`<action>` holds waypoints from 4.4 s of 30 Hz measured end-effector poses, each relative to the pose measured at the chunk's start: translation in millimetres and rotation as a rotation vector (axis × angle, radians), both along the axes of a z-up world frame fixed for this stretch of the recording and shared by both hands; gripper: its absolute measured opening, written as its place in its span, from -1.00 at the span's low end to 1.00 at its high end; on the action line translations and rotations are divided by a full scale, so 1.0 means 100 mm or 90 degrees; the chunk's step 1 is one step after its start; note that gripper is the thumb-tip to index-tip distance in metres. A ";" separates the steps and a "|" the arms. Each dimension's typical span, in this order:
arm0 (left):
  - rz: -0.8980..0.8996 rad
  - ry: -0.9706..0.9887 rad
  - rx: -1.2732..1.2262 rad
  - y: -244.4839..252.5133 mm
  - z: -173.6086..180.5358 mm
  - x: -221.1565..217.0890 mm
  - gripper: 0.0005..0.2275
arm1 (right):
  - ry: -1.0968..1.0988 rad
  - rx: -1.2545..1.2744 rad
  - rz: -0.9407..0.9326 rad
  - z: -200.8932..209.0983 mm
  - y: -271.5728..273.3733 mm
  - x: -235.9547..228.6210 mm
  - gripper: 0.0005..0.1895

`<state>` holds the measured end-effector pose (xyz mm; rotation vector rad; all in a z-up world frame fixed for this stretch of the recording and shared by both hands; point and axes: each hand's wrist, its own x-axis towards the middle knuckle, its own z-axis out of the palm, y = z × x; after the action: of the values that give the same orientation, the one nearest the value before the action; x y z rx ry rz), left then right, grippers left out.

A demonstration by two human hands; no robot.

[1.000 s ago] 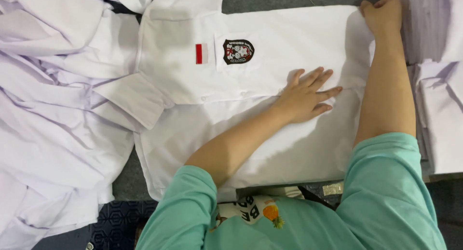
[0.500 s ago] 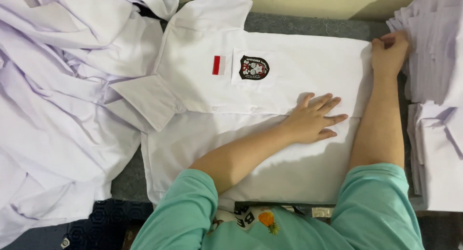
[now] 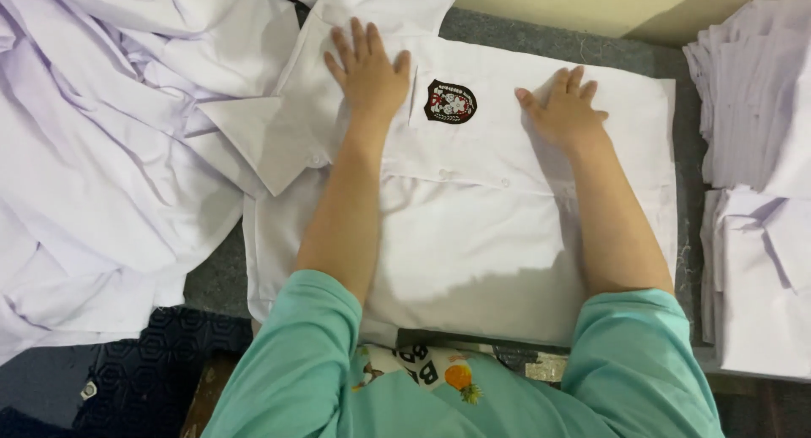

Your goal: Folding a white school uniform shirt neatly on a work surface in a factory setting.

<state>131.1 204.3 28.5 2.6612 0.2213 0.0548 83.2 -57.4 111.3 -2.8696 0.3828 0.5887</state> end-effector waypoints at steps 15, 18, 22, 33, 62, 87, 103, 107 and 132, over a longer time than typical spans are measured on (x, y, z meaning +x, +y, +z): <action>0.087 -0.151 0.043 0.33 -0.46 0.23 -0.35 | -0.059 -0.061 -0.301 -0.24 -0.87 0.21 0.01; 0.072 -0.081 0.039 0.38 -0.19 0.11 -0.30 | -0.064 -0.064 -0.311 -0.25 -0.88 0.21 0.01; 0.016 0.016 0.072 0.52 -0.03 0.06 -0.31 | -0.080 -0.065 -0.318 -0.29 -0.89 0.22 0.01; -0.241 0.039 0.161 1.43 0.11 -1.58 -0.32 | -0.120 -0.050 -0.319 -0.29 -0.83 0.14 -0.04; -0.014 0.123 -0.131 1.85 0.27 -3.28 -0.58 | -0.283 -0.110 -0.085 -0.44 -1.26 -2.42 -0.30; -0.006 0.080 -0.333 2.76 0.82 -3.26 -0.83 | 0.311 0.014 -0.086 0.54 -0.65 -3.45 -0.76; 0.019 0.172 -0.228 2.33 0.90 -2.89 -0.49 | -0.284 -0.216 0.283 -1.00 -1.31 -1.16 -0.34; -0.081 0.139 -0.194 2.47 0.46 -2.47 -0.58 | -0.185 -0.167 0.182 -0.54 -1.47 -1.75 -0.27; -0.308 0.420 0.071 1.12 1.02 -3.28 -0.33 | 0.003 0.143 -0.048 0.24 -0.70 -2.63 -0.48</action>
<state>-197.3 316.4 130.3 2.6729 -0.2327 -0.9909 -180.1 -127.2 135.4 -2.6282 0.3969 0.5840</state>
